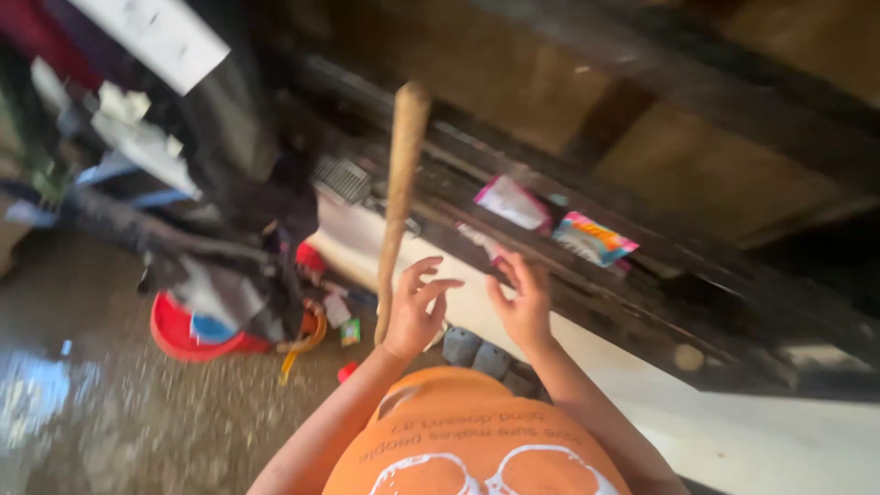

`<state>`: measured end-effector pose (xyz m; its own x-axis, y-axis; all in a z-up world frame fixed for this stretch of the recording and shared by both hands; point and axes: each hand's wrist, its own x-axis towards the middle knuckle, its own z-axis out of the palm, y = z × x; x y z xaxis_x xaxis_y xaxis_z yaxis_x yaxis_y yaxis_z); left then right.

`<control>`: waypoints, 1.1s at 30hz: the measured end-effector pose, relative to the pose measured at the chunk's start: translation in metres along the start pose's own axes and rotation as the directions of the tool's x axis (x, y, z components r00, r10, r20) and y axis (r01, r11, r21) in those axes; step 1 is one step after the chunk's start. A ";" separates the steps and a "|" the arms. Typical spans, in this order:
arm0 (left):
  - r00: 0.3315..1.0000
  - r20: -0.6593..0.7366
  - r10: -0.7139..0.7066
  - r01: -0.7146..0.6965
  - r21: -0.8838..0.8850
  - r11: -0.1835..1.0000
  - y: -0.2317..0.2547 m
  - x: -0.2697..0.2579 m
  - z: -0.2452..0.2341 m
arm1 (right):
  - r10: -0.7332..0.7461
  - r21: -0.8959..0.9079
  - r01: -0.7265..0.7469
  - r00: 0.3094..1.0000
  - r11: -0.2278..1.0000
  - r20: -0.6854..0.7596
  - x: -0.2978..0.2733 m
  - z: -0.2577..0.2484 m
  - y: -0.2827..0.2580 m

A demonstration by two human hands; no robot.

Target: Cleaning a wet garage or outdoor floor using water from a bucket and a broom.

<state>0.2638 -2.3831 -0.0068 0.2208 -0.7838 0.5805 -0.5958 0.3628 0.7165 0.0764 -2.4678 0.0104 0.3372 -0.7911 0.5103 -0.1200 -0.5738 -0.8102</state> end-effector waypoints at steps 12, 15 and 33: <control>0.831 -0.465 -0.305 0.413 0.147 0.899 -0.038 -0.044 0.001 | -0.204 -0.214 0.249 0.955 0.944 0.214 -0.010 0.008 -0.002; 0.802 -0.431 -0.414 0.492 0.083 0.866 -0.050 -0.056 0.014 | -0.259 -0.192 0.312 0.931 0.930 0.256 -0.008 0.013 0.003; 0.624 -0.249 -0.741 0.769 0.025 0.639 -0.114 -0.175 0.006 | 0.029 0.260 -0.277 0.734 0.925 0.678 -0.031 0.141 0.016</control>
<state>0.2888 -2.2902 -0.1927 0.7714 -0.6323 -0.0720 -0.2307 -0.3834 0.8943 0.1954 -2.4224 -0.0587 0.8773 -0.4541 0.1553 0.0380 -0.2568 -0.9657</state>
